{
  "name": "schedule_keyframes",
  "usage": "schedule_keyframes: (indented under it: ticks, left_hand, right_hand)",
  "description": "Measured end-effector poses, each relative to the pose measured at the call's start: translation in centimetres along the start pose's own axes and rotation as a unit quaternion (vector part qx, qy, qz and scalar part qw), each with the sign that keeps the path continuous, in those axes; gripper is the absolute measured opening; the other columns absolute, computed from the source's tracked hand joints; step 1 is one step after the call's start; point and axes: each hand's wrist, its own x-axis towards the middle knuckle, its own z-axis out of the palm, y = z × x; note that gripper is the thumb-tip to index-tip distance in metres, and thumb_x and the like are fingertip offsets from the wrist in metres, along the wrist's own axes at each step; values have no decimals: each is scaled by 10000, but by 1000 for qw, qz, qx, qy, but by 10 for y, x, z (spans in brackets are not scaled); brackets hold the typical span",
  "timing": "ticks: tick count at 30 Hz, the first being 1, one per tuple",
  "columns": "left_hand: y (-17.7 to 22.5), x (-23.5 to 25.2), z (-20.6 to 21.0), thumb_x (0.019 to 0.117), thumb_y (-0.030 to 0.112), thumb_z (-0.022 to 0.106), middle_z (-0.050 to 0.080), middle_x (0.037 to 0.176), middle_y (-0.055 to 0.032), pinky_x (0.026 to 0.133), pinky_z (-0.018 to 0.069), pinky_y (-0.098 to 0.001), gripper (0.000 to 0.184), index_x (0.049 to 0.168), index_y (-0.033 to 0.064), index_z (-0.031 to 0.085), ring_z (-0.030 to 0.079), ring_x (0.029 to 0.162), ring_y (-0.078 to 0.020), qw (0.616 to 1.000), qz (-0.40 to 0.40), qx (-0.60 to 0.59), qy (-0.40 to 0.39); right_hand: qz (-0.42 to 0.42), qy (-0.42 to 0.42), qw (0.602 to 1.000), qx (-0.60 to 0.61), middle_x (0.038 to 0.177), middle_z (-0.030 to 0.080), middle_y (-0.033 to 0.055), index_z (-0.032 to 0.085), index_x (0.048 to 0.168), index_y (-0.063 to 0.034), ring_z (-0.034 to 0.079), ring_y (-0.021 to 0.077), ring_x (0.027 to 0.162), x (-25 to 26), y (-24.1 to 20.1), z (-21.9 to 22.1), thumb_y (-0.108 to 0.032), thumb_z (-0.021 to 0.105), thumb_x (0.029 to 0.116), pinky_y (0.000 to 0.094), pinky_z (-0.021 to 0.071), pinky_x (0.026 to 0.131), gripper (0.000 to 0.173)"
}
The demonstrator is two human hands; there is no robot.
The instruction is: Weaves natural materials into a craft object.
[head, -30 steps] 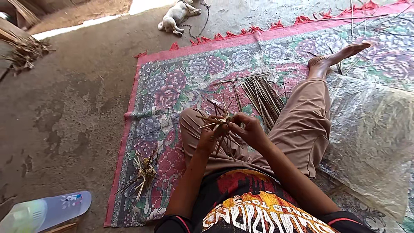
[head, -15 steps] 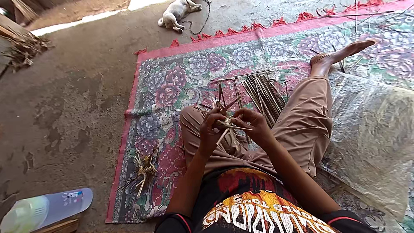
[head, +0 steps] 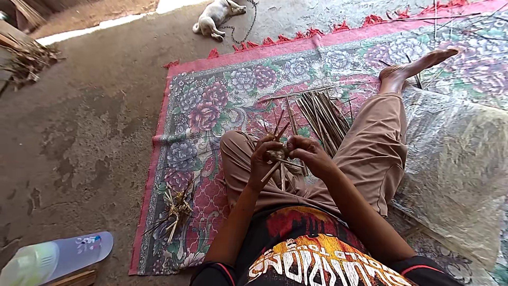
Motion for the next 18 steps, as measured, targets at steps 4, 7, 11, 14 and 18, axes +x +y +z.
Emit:
schedule_keyframes:
  ticks: [4,7,11,14,18]
  left_hand:
    - [1,0,2,790,-79,768,558,1355,-67,929,565,-267,414,1172,62,692,584,1202,-124,999,19,30,13]
    - [-4,-1,2,791,-43,769,577,1290,-95,931,551,-288,345,1113,56,690,584,1180,-148,997,23,76,16]
    - [-2,-1,-6,847,117,799,663,1106,88,757,566,-202,323,1111,261,679,637,905,-11,986,-54,-156,-37]
    - [10,2,-9,838,259,828,721,1054,19,624,565,-199,355,1144,278,648,659,712,-41,943,-183,-277,10]
    - [11,5,-24,881,329,783,679,1182,-111,574,547,-204,401,1200,118,660,648,676,-93,845,-233,-482,15]
  right_hand:
    - [8,26,1000,3,744,574,-49,582,931,-101,554,17,658,-1,-3,4,-68,572,934,203,489,634,34]
    - [-1,31,996,-81,684,527,-10,593,905,-35,482,34,576,0,-7,7,-34,624,933,199,414,542,41]
    - [-34,-54,998,0,744,606,-50,628,931,-74,573,18,670,-6,-20,8,-41,600,918,207,514,653,45]
    - [-38,-33,998,28,833,678,-12,633,1109,-42,638,51,706,-9,-34,8,-66,573,992,229,564,681,134]
    - [-47,46,995,-70,910,708,18,687,1055,-12,657,49,771,-7,-25,3,-51,559,1003,231,570,736,144]
